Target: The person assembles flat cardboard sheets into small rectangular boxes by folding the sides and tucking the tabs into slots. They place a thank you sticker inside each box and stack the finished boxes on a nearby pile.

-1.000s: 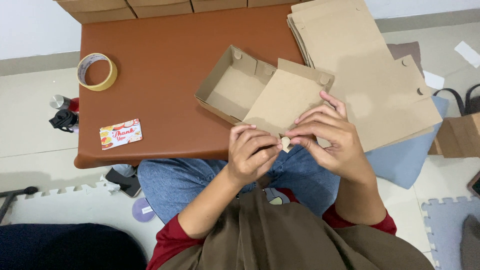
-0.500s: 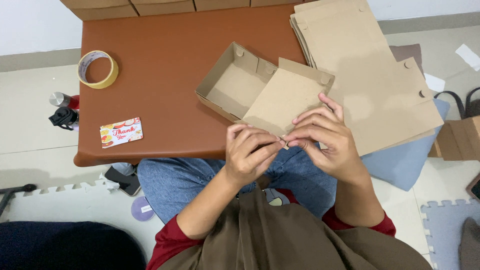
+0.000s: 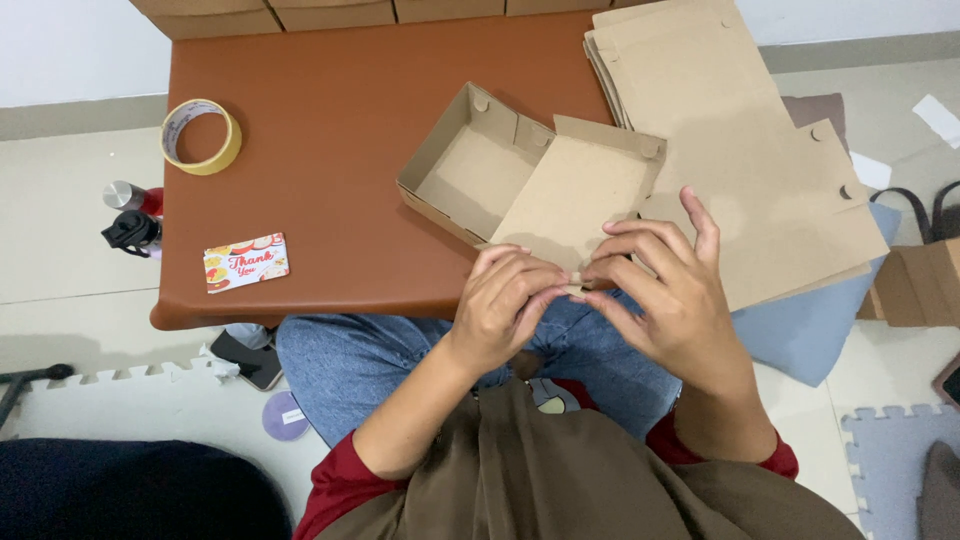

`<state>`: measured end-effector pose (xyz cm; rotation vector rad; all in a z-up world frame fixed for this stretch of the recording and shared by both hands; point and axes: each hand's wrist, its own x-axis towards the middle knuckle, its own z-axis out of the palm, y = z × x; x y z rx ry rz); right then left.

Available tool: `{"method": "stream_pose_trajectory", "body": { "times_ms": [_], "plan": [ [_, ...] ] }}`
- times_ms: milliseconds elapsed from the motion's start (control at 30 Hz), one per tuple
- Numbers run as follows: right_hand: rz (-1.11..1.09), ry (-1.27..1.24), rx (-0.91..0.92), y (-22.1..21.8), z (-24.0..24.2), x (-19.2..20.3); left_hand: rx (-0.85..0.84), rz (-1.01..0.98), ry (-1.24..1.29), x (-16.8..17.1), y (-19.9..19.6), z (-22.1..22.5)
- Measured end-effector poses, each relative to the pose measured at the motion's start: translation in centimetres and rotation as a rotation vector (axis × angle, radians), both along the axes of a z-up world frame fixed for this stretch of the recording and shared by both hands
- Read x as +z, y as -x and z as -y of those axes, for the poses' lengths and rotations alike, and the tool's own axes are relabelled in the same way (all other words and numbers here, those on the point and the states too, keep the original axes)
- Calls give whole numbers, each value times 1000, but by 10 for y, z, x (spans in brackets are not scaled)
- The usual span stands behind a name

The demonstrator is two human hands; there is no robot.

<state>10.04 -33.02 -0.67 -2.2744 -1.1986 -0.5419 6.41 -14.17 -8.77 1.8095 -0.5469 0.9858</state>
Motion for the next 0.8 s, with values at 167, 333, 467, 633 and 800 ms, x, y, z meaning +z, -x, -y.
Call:
{"method": "stream_pose_trajectory", "body": {
  "times_ms": [167, 333, 467, 633, 800],
  "plan": [
    [-11, 61, 1, -2, 4, 4, -98, -83, -34, 13, 1, -2],
    [20, 157, -87, -3, -2, 6, -82, -151, -75, 16, -4, 4],
    [56, 209, -147, -18, -2, 5, 14, -124, -232, 34, -7, -16],
    [131, 221, -233, -59, 4, 3, 334, -369, -603, 54, 4, -96],
    [221, 42, -383, -79, -23, -2, 318, -464, -562, 55, 24, -119]
  ]
}}
